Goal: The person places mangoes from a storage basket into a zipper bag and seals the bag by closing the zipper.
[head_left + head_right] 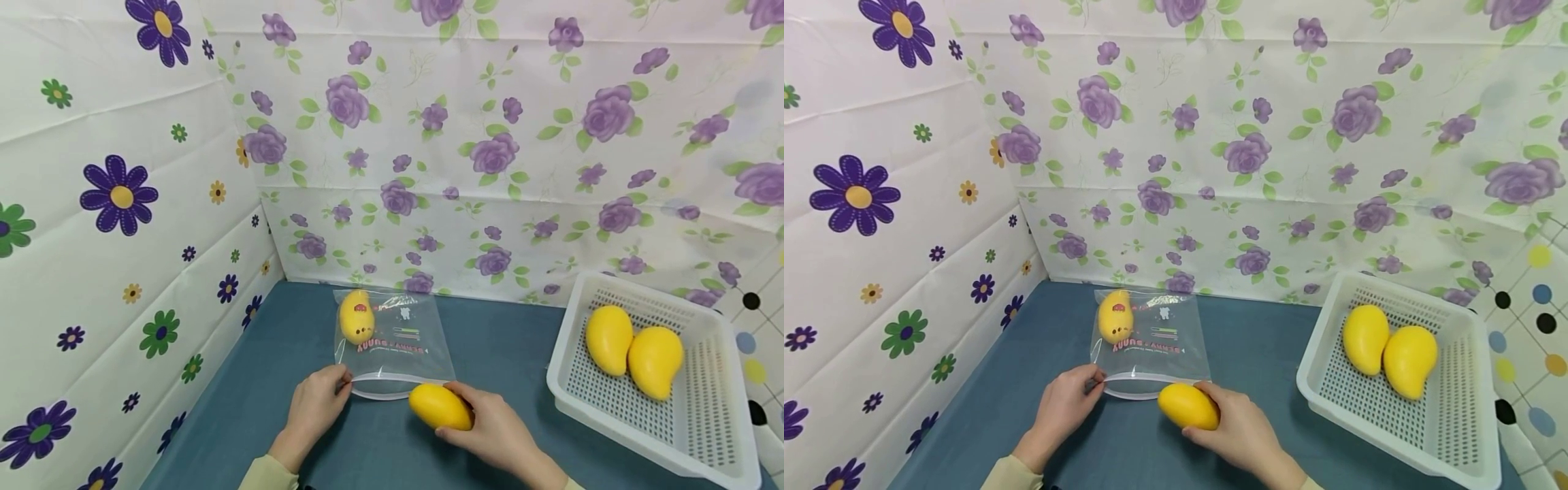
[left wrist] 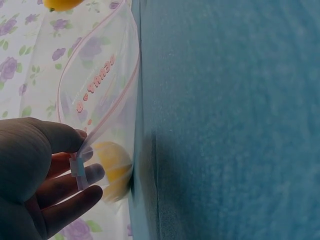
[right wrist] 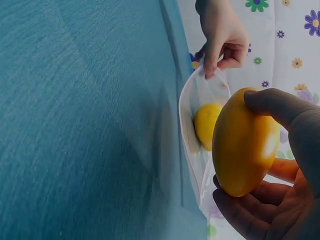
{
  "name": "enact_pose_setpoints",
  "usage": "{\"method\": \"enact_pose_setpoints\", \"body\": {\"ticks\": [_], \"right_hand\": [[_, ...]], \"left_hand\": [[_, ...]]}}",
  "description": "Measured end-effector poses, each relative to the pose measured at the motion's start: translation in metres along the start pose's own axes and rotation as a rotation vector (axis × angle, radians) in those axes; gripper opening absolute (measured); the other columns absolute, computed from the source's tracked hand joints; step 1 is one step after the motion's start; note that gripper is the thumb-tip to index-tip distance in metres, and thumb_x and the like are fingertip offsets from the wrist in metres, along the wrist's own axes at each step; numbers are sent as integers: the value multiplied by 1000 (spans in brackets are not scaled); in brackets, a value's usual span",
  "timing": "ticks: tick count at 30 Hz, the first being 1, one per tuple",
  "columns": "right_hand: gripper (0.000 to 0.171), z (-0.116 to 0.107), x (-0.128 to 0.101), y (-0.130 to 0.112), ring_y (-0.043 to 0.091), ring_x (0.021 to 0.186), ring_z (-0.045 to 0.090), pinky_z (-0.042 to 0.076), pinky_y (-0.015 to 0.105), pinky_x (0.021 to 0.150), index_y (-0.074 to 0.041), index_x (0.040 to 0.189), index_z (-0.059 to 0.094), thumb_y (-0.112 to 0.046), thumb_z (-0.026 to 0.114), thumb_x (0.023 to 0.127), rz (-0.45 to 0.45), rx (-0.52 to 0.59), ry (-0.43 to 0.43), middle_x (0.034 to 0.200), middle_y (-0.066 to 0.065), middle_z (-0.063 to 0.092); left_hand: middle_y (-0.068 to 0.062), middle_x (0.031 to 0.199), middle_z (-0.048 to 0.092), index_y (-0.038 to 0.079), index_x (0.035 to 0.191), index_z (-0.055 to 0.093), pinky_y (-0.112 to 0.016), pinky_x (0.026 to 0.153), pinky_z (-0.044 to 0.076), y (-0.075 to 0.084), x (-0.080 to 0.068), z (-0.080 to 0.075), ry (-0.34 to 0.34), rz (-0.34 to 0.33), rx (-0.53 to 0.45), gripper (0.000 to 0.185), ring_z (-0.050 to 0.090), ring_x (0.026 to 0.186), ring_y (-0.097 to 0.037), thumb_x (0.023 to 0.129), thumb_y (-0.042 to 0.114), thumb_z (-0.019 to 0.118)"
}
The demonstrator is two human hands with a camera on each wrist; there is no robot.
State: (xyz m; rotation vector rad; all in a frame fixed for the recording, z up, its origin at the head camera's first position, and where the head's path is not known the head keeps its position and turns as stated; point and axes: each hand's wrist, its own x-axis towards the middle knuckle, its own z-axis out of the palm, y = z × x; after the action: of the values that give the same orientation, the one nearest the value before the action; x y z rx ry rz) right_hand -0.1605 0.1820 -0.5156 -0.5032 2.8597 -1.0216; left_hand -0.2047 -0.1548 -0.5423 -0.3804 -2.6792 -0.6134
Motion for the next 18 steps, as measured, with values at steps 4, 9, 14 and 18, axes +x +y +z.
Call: {"method": "enact_pose_setpoints", "body": {"ticks": [4,9,14,18], "right_hand": [[78,3,1,-4,3,83,60,52,34,73,-21,145,66,-68,81,85,0,-9,-27,122,-6,75],[79,7,4,-6,4,79,58,51,33,72,-18,145,66,-68,80,86,3,-13,-55,117,-6,75],[77,13,7,-7,4,77,57,50,33,70,-20,144,66,-68,80,86,-2,-25,-69,113,-10,74],[76,17,10,-9,5,75,57,49,33,69,-20,143,66,-68,80,86,-14,-22,-85,109,-12,74]], "left_hand": [[10,82,72,21,85,73,-27,57,49,0,1,0,-6,-10,9,20,58,64,-1,85,9,89],[11,81,71,21,84,73,-27,56,49,1,1,0,3,-16,6,21,58,63,0,85,9,90],[11,81,71,21,84,73,-28,56,49,1,1,0,4,-18,7,22,57,63,-1,84,8,90],[11,81,71,23,83,72,-27,56,48,1,1,0,3,-23,11,23,56,63,0,85,10,90]]}}
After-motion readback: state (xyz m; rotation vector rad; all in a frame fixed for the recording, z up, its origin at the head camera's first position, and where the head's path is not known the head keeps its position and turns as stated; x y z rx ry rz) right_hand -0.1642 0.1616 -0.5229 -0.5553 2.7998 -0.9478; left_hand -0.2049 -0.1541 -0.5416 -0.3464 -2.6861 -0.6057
